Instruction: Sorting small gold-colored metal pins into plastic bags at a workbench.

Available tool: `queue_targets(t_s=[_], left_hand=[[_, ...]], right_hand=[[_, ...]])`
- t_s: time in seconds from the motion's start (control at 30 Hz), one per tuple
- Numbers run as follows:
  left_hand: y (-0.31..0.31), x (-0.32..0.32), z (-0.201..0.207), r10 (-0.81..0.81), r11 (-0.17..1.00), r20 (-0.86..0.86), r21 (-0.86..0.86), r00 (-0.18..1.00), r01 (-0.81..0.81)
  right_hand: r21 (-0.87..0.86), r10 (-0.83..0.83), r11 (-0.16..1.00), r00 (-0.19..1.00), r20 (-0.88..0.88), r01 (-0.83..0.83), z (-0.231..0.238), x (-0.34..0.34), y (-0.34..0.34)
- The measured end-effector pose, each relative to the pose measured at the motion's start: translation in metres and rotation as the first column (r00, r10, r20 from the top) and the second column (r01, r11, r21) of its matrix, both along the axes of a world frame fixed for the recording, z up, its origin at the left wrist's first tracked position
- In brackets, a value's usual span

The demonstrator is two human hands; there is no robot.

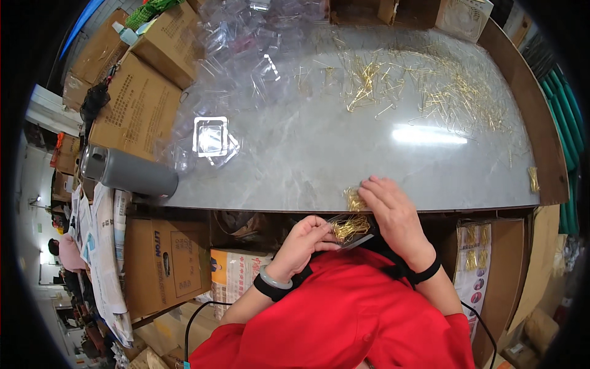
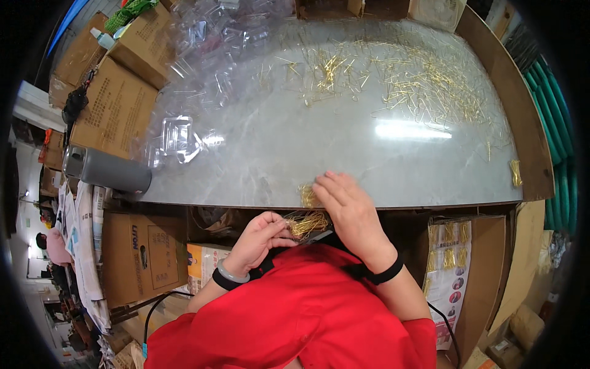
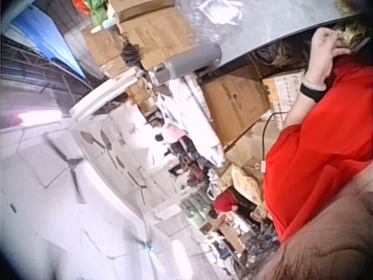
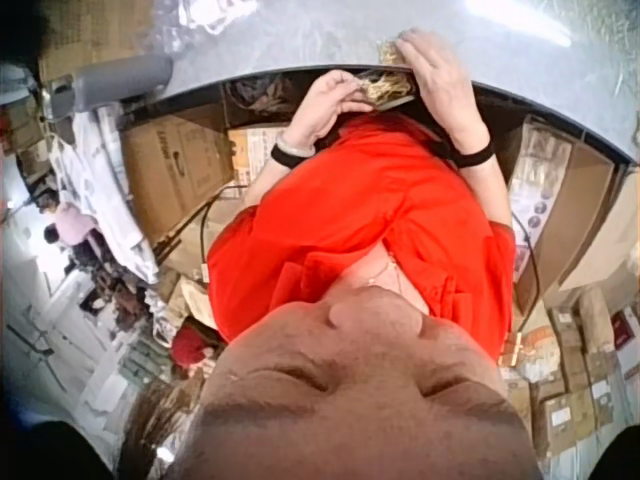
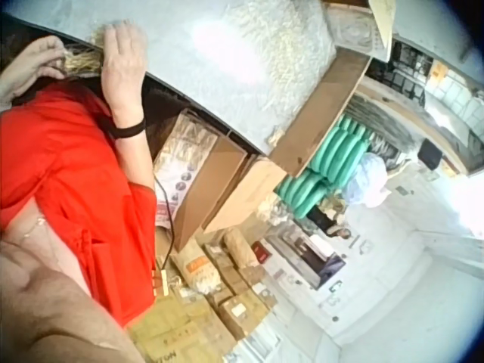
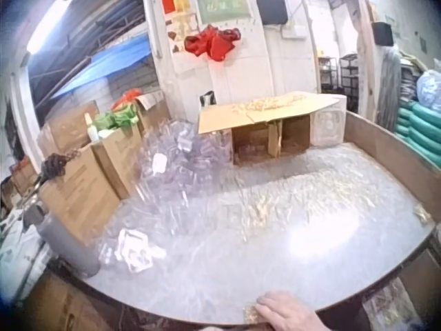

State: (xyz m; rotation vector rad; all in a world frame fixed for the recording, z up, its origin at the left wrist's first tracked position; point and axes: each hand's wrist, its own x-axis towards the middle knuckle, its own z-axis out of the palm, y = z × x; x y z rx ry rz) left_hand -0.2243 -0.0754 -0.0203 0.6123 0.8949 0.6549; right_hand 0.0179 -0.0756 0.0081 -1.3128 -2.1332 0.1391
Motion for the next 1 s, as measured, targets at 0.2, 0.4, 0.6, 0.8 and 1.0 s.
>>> queue_targets(t_s=[0.2, 0.4, 0.6, 0.8, 1.0], left_hand=[[-0.009, 0.003, -0.01, 0.014, 0.998, 0.087, 0.052, 0.996, -0.019], [-0.029, -0.003, -0.001, -0.018, 0.997, 0.03, 0.082, 0.999, 0.015], [-0.008, 0.005, 0.041, -0.059, 0.935, -0.082, 0.344, 0.995, 0.084], [0.058, 0.05, 0.045, 0.098, 0.796, -0.285, 0.597, 0.954, 0.096], [0.061, 0.052, 0.024, 0.504, 0.055, -0.567, 0.774, 0.652, 0.631]], right_hand=[[-0.007, 0.162, 0.987, 0.987, -0.015, -0.162, -0.016, -0.014, -0.041], [-0.08, 0.216, 0.97, 0.966, -0.139, -0.228, -0.017, -0.012, -0.052], [0.001, 0.159, 0.986, 0.945, -0.284, -0.166, 0.007, -0.014, -0.044], [0.062, -0.052, 0.995, 0.949, -0.312, 0.075, 0.0, -0.009, 0.004], [0.013, -0.099, 0.994, 0.965, -0.243, 0.106, -0.011, -0.009, 0.006]])
